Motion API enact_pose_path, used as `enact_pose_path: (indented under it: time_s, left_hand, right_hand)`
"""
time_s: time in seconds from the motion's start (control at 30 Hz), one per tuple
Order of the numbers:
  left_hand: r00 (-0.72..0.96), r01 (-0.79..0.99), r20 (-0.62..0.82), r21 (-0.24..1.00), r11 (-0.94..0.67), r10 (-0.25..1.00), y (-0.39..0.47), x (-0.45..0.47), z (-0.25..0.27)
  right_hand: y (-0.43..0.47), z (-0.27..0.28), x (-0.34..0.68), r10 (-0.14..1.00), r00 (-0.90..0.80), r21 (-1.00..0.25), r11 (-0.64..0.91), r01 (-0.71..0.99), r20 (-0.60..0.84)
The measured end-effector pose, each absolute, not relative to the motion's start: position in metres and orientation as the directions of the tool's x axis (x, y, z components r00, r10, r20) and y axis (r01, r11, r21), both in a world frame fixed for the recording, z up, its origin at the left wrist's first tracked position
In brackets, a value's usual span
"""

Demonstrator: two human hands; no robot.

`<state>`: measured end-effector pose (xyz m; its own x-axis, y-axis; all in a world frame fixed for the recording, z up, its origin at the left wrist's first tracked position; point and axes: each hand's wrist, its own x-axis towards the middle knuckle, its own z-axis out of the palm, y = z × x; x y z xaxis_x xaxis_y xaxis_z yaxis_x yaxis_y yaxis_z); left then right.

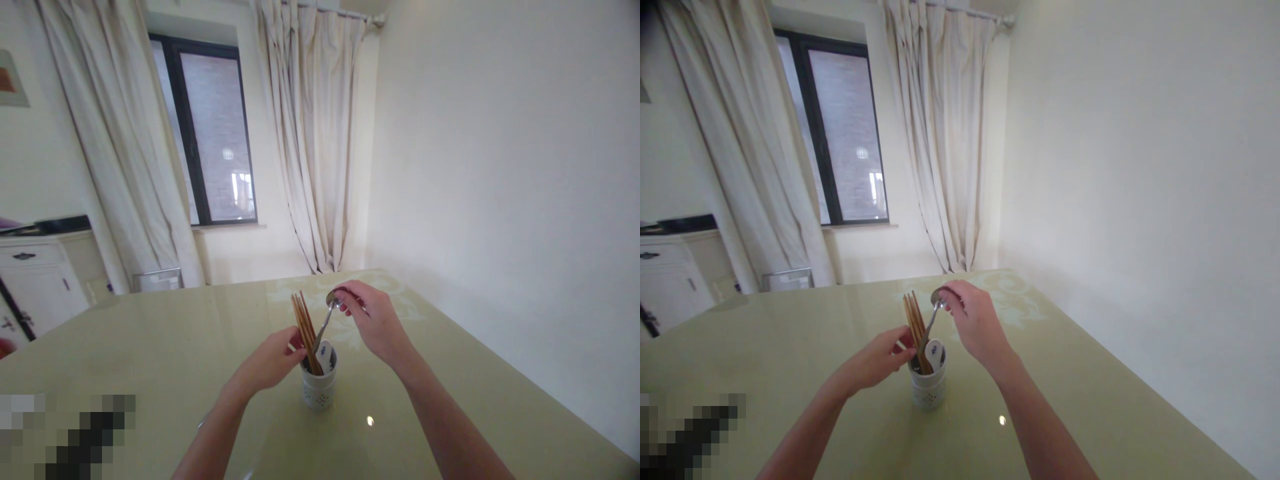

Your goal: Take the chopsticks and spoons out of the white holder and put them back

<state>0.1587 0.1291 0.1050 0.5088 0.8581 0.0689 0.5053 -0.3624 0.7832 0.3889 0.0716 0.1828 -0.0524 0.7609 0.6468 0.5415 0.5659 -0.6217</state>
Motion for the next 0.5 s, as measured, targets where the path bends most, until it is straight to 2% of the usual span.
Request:
enact_pose_path:
  time_s: [0.17, 0.3, 0.37, 0.43, 0.5]
  left_hand:
    - [0.522, 0.371, 0.020, 0.895, -0.248, 0.853, 0.137, 0.166, 0.093]
    - [0.535, 0.323, 0.026, 0.918, -0.232, 0.845, 0.137, 0.169, 0.091]
    - [0.561, 0.314, 0.023, 0.919, -0.238, 0.827, 0.138, 0.168, 0.091]
    - [0.537, 0.427, -0.009, 0.865, -0.263, 0.844, 0.144, 0.160, 0.089]
    - [0.407, 0.667, -0.036, 0.695, -0.270, 0.913, 0.154, 0.143, 0.085]
  right_hand:
    - [0.083, 0.168, 0.376, 0.810, -0.169, -0.530, 0.509, 0.678, 0.562]
    - [0.087, 0.153, 0.359, 0.862, -0.172, -0.481, 0.420, 0.770, 0.478]
    - [0.086, 0.147, 0.353, 0.888, -0.172, -0.417, 0.361, 0.834, 0.425]
    - [0.085, 0.143, 0.348, 0.901, -0.195, -0.341, 0.337, 0.878, 0.388]
    - [0.084, 0.141, 0.346, 0.906, -0.221, -0.292, 0.334, 0.896, 0.360]
